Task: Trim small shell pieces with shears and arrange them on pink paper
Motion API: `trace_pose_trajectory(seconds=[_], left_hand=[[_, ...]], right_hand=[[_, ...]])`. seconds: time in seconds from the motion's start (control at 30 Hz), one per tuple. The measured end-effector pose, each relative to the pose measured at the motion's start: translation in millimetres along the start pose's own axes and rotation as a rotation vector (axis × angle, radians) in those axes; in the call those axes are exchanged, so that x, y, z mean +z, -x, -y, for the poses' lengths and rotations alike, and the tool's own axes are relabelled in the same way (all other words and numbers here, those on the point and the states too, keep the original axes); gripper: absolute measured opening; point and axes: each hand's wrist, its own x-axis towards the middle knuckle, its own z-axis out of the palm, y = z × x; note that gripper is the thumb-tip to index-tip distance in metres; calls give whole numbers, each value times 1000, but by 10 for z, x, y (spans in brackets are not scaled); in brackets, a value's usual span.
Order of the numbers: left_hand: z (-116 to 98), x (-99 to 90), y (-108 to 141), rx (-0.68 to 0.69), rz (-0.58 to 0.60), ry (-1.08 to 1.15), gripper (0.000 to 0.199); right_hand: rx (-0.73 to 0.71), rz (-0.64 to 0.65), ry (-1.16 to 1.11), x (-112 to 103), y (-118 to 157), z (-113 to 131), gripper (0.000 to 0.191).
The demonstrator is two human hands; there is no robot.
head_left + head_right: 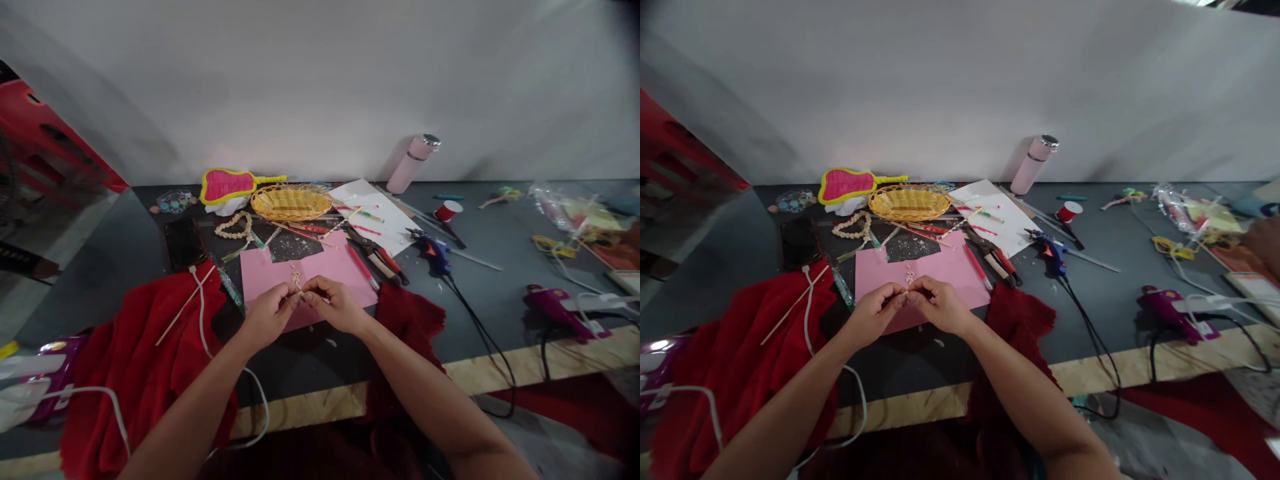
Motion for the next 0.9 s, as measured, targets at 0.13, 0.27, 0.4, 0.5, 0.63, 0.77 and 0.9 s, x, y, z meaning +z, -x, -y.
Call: trace_pose_trajectory(seconds=[0.13, 0.27, 0.4, 0.5, 0.63, 0.77, 0.9], left_hand=[[5, 16, 8, 24, -12, -56, 19], [-4, 36, 8, 16, -29, -107, 18], [-23, 48, 14, -15, -39, -6, 17], [-22, 53, 24, -49, -70, 55, 17], [-1, 53, 28, -61, -108, 50, 16], [4, 45, 24, -39, -103, 10, 13], [-6, 38, 20, -35, -103, -4, 11]], right_hand=[[12, -25, 80, 1, -1, 26, 16], [0, -85, 147, 52, -7, 20, 14], [48, -104, 116, 56, -15, 9, 15], [97, -107, 67, 40, -24, 13, 18], [132, -95, -6, 40, -31, 25, 21], [145, -86, -48, 52, -25, 18, 22], [142, -86, -64, 61, -13, 11, 21]])
